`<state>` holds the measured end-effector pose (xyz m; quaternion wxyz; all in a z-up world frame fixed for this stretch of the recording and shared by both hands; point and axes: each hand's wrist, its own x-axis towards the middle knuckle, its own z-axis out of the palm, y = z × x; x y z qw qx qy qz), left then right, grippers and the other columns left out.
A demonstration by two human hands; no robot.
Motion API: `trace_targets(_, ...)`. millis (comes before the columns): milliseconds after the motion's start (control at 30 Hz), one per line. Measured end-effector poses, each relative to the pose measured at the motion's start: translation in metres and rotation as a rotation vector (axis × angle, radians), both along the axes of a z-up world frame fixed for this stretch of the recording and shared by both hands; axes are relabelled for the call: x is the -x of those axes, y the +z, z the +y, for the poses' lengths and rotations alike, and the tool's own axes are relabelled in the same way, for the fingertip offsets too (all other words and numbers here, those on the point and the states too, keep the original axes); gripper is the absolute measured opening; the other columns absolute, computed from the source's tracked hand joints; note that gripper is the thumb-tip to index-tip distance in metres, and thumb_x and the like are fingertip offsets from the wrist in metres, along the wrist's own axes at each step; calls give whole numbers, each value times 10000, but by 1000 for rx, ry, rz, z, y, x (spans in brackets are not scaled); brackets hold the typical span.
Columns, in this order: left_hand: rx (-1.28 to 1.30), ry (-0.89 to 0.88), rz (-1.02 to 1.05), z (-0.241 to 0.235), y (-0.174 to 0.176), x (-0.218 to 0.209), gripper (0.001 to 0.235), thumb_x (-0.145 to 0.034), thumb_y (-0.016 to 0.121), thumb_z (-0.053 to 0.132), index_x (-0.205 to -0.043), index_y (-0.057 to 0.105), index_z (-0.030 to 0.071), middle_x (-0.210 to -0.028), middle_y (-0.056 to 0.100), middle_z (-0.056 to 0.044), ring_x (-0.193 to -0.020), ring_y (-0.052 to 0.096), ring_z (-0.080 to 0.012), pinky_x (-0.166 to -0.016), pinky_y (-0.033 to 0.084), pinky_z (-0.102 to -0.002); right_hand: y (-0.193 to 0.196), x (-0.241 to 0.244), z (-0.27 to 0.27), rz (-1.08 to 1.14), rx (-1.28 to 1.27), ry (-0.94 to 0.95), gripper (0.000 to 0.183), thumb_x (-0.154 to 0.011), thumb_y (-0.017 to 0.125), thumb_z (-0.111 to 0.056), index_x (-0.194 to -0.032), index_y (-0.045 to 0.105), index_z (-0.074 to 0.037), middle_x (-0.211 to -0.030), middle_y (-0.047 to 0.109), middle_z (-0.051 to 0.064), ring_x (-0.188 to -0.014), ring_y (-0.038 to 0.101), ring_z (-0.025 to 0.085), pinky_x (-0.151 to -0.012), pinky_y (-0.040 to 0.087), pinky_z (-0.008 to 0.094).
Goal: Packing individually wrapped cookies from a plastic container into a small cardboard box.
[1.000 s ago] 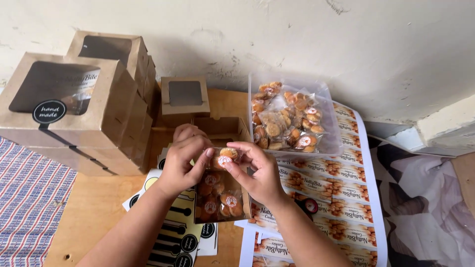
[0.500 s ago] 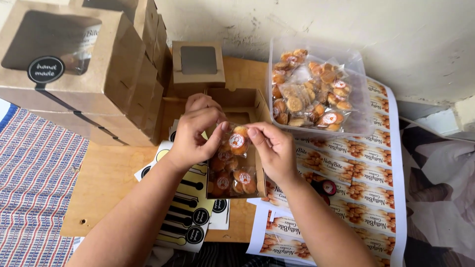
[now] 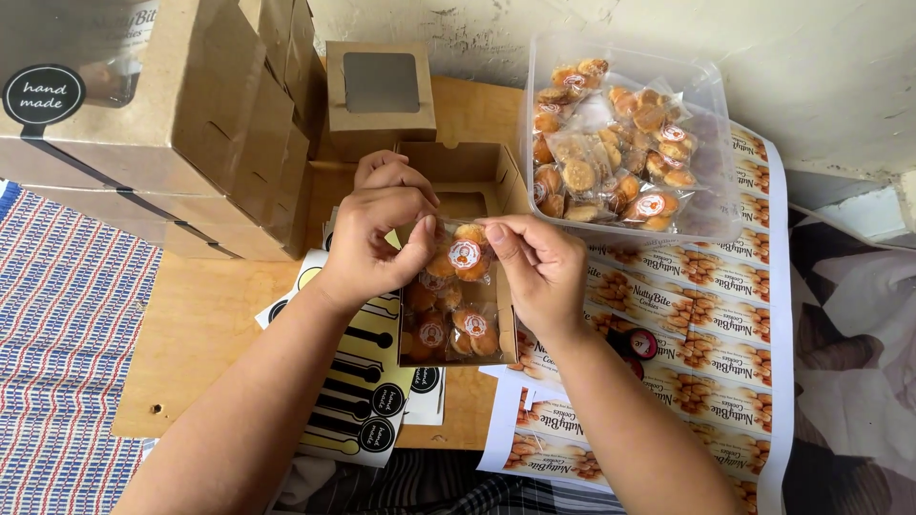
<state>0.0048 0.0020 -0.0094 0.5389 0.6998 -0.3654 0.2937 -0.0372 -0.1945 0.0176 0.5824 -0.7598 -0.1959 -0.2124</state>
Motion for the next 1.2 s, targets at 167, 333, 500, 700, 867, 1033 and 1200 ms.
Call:
trace_targets(167,-4,5,-9,-2,1,-1,238,-936,613,94,-699,625,109,-684,600,-49,-811,626,-267,-1021,402,-504,-1,-1,-2,-37,-2,-9,128,-997,670,-48,-962,780,9,-698,701,127,-691,543,76,-628,523,290)
trace_targets(333,-5,19,-15,-2,0,-1,257,-936,631,93,-680,628,113,-665,603,-45,-798,633,-258,-1017,411,-494,-5,-2,-2,-66,-16,-41,119,-992,673,-26,-968,780,22,-732,725,138,-680,563,81,-614,523,290)
trace_targets(500,-15,51,-33,-3,1,0,269,-966,644,124,-699,622,98,-688,610,-58,-785,625,-268,-1001,427,-494,-4,-2,-5,-77,-16,-55,114,-995,677,-25,-991,784,14,-737,733,128,-641,577,85,-600,514,272)
trace_targets(700,-25,67,-46,-3,4,1,270,-977,643,129,-710,615,104,-695,611,-51,-784,627,-265,-995,434,-501,-4,-3,-5,-119,9,-87,84,-971,716,-23,-971,791,12,-716,728,127,-601,554,71,-536,485,252)
trace_targets(867,-39,102,-41,-3,3,0,241,-982,664,135,-747,626,96,-703,618,-59,-800,641,-276,-985,440,-512,-10,-5,-10,-124,-15,-108,57,-951,745,-20,-962,789,14,-706,726,114,-598,537,50,-530,482,233)
trace_targets(1033,-64,141,-61,-1,5,1,236,-951,745,215,-779,611,123,-727,607,-32,-843,626,-277,-997,416,-529,-25,-8,-23,-161,-62,-115,68,-956,732,-4,-927,748,56,-680,714,146,-547,572,85,-502,500,247)
trace_targets(1200,-194,207,-230,-6,16,9,392,-877,819,467,-849,624,129,-869,649,-44,-931,612,-297,-990,416,-558,-32,-10,-26,-232,-15,-168,84,-967,712,-19,-896,708,26,-658,700,144,-515,556,82,-474,484,229)
